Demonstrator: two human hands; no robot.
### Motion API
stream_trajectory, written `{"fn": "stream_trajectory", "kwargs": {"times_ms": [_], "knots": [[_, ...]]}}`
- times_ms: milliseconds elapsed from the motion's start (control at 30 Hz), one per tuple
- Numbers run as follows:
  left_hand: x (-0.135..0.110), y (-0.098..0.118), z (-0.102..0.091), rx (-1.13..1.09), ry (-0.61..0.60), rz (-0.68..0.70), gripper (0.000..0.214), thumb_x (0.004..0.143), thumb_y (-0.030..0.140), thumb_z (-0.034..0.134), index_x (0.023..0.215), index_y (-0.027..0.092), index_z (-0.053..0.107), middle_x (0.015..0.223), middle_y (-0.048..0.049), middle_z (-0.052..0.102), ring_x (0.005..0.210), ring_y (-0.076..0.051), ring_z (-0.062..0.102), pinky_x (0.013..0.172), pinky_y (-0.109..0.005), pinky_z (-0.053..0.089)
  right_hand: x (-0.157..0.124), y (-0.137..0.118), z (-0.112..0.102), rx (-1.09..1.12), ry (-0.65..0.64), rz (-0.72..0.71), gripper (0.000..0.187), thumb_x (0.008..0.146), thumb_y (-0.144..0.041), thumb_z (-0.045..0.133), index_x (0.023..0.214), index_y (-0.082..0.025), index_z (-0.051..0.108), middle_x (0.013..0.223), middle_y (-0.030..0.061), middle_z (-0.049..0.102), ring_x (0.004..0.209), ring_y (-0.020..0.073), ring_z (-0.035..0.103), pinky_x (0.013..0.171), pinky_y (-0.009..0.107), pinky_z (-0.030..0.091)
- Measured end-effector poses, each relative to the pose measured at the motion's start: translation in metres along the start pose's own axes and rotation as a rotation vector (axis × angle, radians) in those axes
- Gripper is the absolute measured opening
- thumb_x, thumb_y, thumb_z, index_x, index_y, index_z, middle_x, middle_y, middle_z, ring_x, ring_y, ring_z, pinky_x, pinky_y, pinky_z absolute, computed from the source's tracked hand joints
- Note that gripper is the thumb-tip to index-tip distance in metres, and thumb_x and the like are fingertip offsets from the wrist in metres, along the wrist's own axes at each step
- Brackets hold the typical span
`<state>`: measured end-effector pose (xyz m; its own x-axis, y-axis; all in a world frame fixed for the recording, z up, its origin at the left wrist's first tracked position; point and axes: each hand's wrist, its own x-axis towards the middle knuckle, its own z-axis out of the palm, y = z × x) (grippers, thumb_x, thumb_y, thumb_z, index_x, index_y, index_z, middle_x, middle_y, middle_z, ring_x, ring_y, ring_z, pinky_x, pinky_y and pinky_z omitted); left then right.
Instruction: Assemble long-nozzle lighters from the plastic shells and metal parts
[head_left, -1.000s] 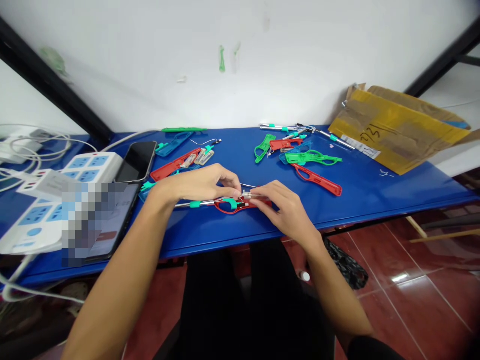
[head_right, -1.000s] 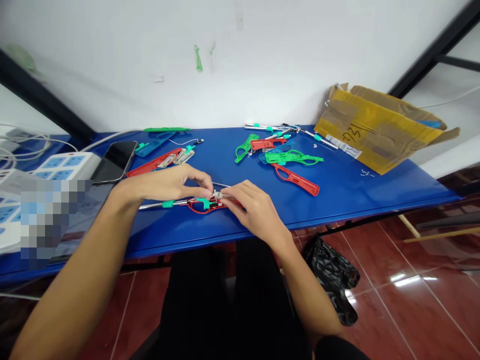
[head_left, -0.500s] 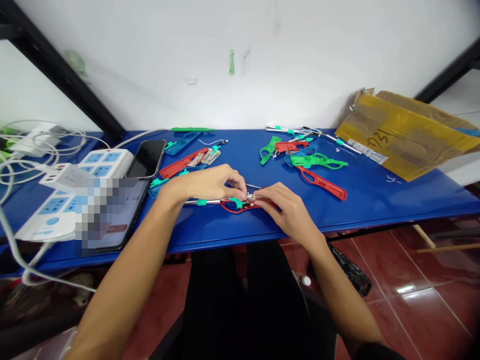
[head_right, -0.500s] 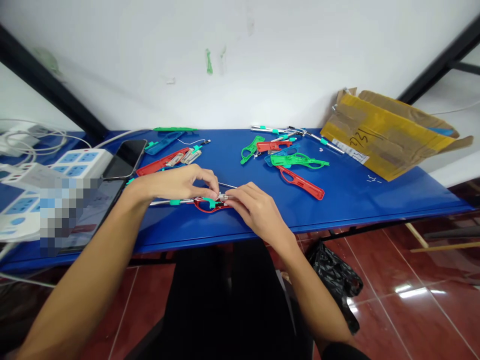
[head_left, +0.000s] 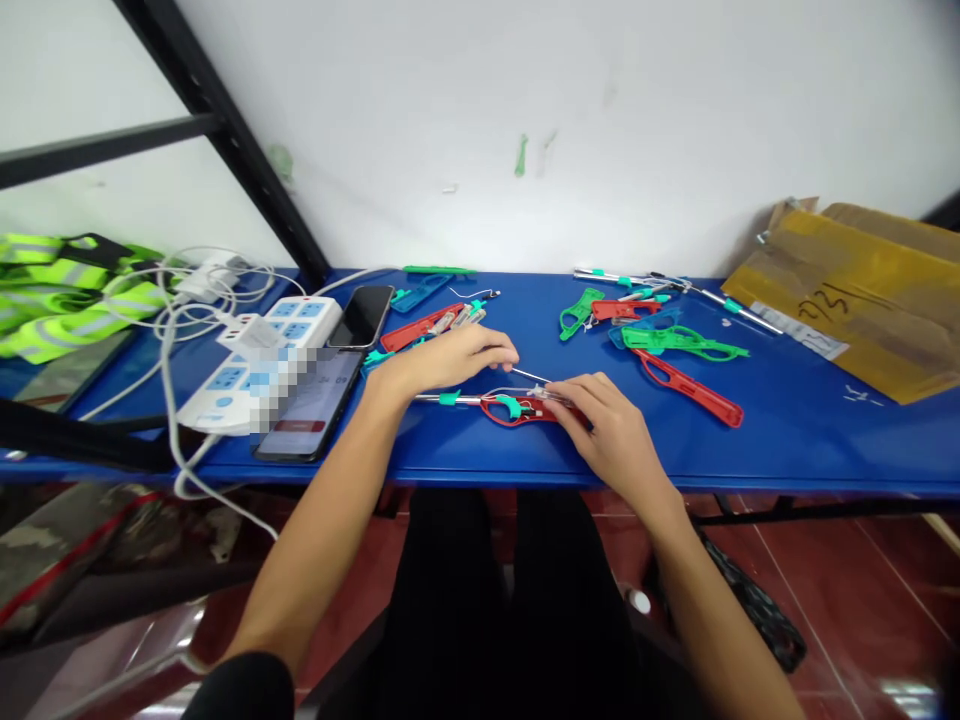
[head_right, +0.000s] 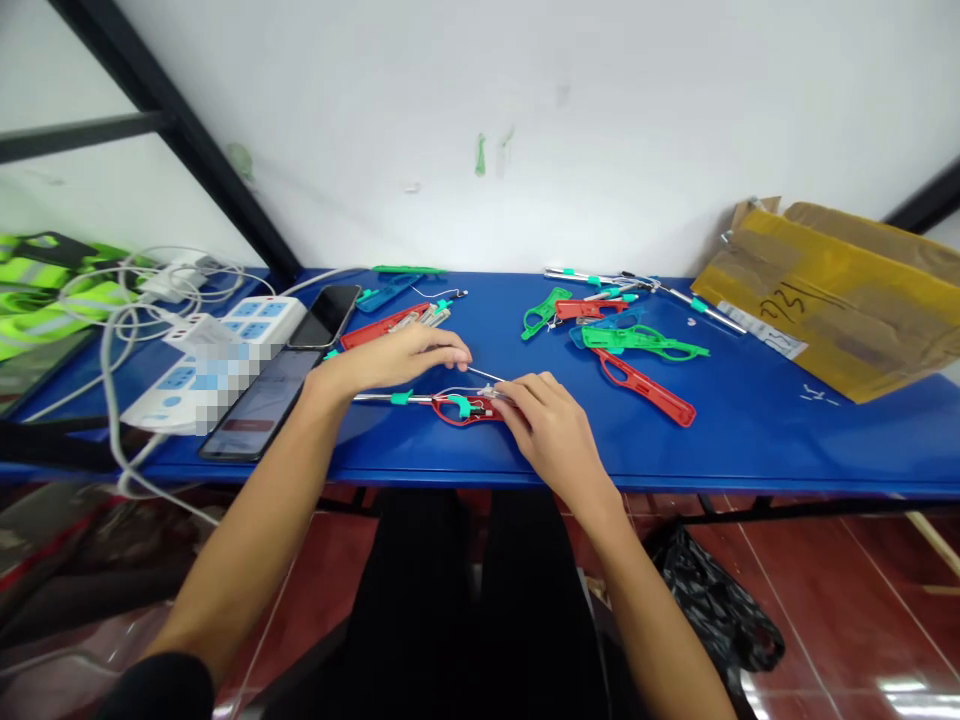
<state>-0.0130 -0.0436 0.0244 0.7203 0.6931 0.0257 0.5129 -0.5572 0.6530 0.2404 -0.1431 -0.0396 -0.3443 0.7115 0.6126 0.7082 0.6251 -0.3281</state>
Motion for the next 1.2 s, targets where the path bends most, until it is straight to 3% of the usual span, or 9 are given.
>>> {"fn": "stream_trajectory", "kwargs": {"times_ms": [100,200,400,600,933,1200], "knots": [[-0.032,0.007,0.02,0.098,0.195,0.038,0.03,0.114,0.041,0.053,0.117,0.02,0.074,0.125,-0.007,0.077,0.12,-0.024,0.069,0.11,-0.038,0.049,-0.001,0.001,0.001,0.026,0.027,-0.01,0.014,0.112,-0.027,0.062,0.12,-0.023,0.073,0.111,0.0091,0.079,0.099,0.0262,0.071,0.096,0.044,0.056],[-0.061,0.012,0.045,0.213,0.232,0.068,0.031,0.111,0.046,0.061,0.13,0.023,0.069,0.134,-0.0074,0.073,0.129,-0.026,0.065,0.118,-0.043,0.046,-0.002,0.002,0.002,0.026,0.02,-0.011,0.014,0.112,-0.027,0.062,0.12,-0.022,0.072,0.111,0.0097,0.078,0.099,0.0268,0.069,0.094,0.045,0.057],[-0.071,0.004,0.077,0.269,0.349,0.045,0.032,0.111,0.042,0.06,0.137,0.023,0.065,0.138,-0.0095,0.072,0.128,-0.028,0.063,0.114,-0.047,0.049,-0.002,0.0,0.001,0.06,-0.035,0.024,0.013,0.113,-0.027,0.061,0.118,-0.023,0.072,0.112,0.0095,0.077,0.101,0.0269,0.067,0.094,0.045,0.056],[-0.069,-0.002,0.079,0.193,0.36,0.023,0.035,0.111,0.043,0.061,0.141,0.024,0.063,0.14,-0.0087,0.069,0.128,-0.027,0.061,0.115,-0.045,0.048,-0.002,0.001,0.0,0.067,-0.087,0.037,0.014,0.115,-0.028,0.058,0.117,-0.023,0.071,0.115,0.0086,0.077,0.106,0.0263,0.069,0.101,0.046,0.051],[-0.069,0.0,0.076,0.136,0.337,0.034,0.027,0.111,0.043,0.062,0.13,0.025,0.068,0.132,-0.009,0.07,0.122,-0.027,0.061,0.112,-0.046,0.048,-0.002,0.003,-0.001,0.039,-0.132,0.075,0.02,0.117,-0.032,0.051,0.116,-0.024,0.069,0.112,0.0095,0.079,0.102,0.0273,0.069,0.088,0.044,0.049],[-0.07,0.002,0.076,0.137,0.36,-0.004,0.027,0.11,0.045,0.063,0.127,0.024,0.068,0.13,-0.0078,0.071,0.122,-0.026,0.062,0.111,-0.044,0.047,-0.003,0.004,0.0,0.038,-0.131,0.066,0.024,0.117,-0.031,0.048,0.119,-0.023,0.071,0.12,0.0112,0.075,0.107,0.0281,0.068,0.095,0.047,0.051]]}}
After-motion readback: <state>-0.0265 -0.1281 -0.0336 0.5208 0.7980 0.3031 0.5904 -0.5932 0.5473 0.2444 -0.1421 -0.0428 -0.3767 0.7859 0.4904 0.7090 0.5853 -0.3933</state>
